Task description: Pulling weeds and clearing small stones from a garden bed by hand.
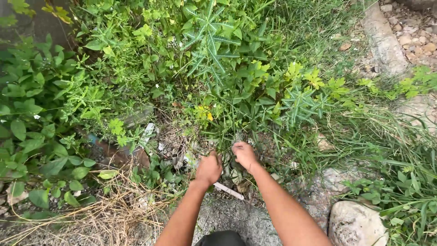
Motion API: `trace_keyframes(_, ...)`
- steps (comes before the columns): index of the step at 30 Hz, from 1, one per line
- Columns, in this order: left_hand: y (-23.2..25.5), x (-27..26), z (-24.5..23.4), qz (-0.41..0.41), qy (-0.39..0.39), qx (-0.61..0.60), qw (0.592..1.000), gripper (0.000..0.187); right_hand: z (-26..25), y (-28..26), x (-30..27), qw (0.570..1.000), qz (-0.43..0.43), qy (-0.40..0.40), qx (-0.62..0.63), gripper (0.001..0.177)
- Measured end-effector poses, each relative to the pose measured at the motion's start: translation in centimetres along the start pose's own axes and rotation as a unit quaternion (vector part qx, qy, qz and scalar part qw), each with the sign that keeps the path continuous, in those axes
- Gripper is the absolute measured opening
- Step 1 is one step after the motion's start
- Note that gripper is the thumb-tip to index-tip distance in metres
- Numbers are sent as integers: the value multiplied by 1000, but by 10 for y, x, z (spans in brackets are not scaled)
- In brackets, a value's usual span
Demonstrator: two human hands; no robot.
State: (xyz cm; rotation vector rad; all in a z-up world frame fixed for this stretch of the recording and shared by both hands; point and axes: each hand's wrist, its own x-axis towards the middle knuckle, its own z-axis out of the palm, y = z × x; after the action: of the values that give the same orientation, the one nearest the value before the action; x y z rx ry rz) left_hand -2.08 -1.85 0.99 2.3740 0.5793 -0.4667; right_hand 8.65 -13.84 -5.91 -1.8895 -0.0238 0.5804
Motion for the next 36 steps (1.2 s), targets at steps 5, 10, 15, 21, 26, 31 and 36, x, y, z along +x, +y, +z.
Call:
trace_keyframes(5,13,-26,2,-6,-6,-47,999,43,23,33,28,996,30,10,-89,57)
trace_keyframes(10,11,-31,-1,-24,3,-36,999,42,16,26,18,995,9,25,-96,43)
trace_keyframes(15,-21,-11,-5,-3,79,47,996,40,-42,-34,-65,974,-107,104,-169,49)
trace_keyframes(21,-39,-7,14,147,227,240,932,38,-89,63,-35,951,-146,161,-219,33)
trace_keyframes(26,-40,-25,39,119,183,264,940,28,-71,62,-45,970,-149,112,-159,44)
trace_keyframes(31,-46,-52,48,20,57,204,977,48,-30,30,-40,974,-17,-101,-203,60)
trace_keyframes(36,-30,-76,45,66,66,144,985,32,13,52,-31,981,-4,-99,-168,16)
